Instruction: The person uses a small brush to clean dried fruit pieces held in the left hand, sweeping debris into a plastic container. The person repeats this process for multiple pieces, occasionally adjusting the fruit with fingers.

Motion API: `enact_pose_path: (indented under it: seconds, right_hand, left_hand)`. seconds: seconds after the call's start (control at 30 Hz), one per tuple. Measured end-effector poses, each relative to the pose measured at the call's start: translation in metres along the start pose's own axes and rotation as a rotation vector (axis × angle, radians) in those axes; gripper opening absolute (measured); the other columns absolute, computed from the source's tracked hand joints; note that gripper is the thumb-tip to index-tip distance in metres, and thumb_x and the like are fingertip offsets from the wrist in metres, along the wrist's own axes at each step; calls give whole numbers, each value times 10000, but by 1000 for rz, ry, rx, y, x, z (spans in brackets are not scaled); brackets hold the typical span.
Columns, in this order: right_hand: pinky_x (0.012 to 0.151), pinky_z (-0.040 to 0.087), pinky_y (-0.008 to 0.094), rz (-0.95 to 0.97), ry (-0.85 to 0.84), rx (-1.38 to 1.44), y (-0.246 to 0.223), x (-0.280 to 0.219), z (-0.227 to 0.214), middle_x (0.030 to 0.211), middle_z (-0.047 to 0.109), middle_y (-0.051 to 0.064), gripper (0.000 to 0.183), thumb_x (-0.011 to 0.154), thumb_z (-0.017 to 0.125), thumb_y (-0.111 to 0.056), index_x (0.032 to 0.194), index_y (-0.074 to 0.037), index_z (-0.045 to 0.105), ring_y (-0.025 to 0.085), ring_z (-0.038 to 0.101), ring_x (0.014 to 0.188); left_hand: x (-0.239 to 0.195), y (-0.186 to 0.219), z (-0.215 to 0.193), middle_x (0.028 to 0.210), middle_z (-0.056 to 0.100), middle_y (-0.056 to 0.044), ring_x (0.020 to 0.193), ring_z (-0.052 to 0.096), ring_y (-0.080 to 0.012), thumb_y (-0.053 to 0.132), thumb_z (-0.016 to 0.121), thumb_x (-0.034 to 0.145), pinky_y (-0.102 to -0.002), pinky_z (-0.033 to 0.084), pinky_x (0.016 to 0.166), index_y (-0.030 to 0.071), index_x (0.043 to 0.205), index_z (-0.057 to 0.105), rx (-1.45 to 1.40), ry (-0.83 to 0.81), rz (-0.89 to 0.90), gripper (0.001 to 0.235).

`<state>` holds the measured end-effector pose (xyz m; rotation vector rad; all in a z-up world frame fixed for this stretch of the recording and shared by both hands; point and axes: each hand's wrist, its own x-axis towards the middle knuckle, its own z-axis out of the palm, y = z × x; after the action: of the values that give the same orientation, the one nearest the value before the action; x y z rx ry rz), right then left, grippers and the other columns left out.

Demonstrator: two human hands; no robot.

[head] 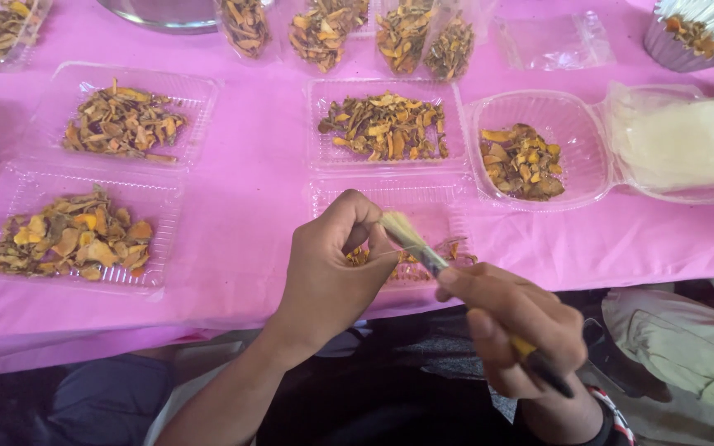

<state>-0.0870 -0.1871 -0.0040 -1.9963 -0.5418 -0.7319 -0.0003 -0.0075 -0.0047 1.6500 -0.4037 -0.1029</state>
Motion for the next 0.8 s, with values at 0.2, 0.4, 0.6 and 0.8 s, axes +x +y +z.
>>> enact_pose_path:
  seconds: [0.2,0.4,0.6,0.8]
  right_hand:
    - [860,699,397,-54,-13,20,-2,0,-2,982,739,254,349,1015,451,-175,1090,121,618,359,812,869]
    - [824,629,331,-30,75,-102,4,9,-2,976,734,207,221,996,457,-1,1040,107,646,299,767,848]
    - [893,636,342,-295,-18,-94,30,37,19,966,686,243,201,924,700,107,1122,106,661,287,714,853]
    - [915,603,387,-238,-71,-10,36,38,20,990,712,145,122,935,683,75,1054,56,696,246,674,830]
  left_hand:
    - [2,-4,3,629,340,84,595,303,-45,32,591,865,-230,307,560,169,796,531,151,82,-12,165]
    - [-1,-1,-5,618,386,62,546,304,-36,18,581,934,-230,298,504,118,832,568,49,19,21,143]
    - [-5,8,-3,579,376,73,502,320,-22,6,590,968,-220,268,454,115,805,515,-126,-70,40,210]
    - [-6,6,-7,623,405,67,514,313,-32,67,595,1010,-225,260,451,101,845,543,-95,-152,46,177]
